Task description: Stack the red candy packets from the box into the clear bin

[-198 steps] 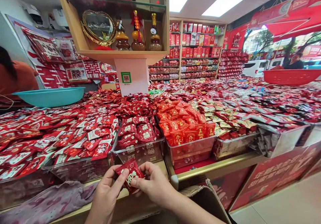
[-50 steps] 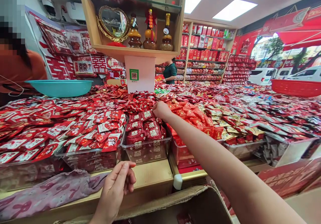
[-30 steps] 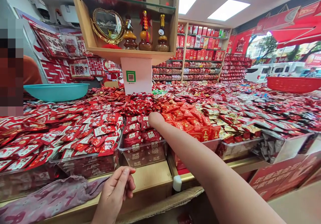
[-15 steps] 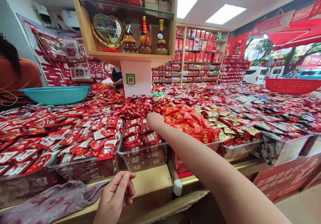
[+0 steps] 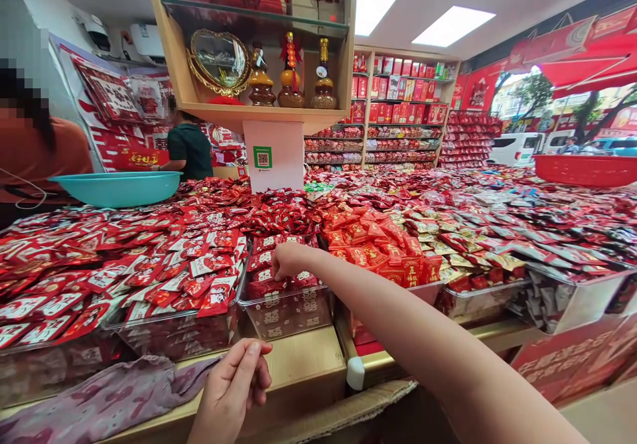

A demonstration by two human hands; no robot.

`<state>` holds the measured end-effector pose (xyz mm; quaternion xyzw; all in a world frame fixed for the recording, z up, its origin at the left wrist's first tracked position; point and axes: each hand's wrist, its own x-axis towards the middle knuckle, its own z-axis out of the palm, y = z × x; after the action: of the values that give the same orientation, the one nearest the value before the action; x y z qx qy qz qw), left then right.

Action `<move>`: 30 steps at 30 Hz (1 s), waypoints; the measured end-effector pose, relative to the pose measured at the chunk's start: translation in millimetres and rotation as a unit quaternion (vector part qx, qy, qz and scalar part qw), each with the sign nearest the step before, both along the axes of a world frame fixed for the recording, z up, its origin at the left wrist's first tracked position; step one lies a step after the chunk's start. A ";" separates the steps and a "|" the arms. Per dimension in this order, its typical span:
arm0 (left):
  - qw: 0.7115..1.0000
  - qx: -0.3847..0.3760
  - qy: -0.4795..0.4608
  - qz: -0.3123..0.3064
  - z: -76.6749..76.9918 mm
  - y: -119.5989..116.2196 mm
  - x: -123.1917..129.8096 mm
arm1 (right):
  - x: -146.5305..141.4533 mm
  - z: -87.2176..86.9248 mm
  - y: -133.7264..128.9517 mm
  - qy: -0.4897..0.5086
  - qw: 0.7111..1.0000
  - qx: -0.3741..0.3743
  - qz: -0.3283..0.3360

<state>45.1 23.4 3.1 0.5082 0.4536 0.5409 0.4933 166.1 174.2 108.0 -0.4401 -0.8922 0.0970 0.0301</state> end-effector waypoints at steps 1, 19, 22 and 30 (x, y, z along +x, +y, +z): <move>1.000 0.001 -0.002 0.001 0.0 0.0 0.1 | 0.2 -0.3 0.7 -0.009 1.000 0.003 0.002; 1.000 0.006 0.022 -0.016 -4.0 1.0 -1.4 | -1.3 1.9 3.6 -0.051 0.998 -0.029 0.025; 1.000 0.006 0.025 -0.016 -4.5 0.8 -1.7 | 0.8 1.5 5.2 -0.043 0.998 -0.035 0.032; 0.999 0.006 0.025 -0.020 -3.9 1.0 -1.9 | 1.2 2.0 7.8 -0.027 0.998 -0.047 0.036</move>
<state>43.3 24.4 -0.8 0.5334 0.4518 0.5211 0.4897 167.3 182.0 110.0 -0.4115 -0.9022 0.1283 -0.0186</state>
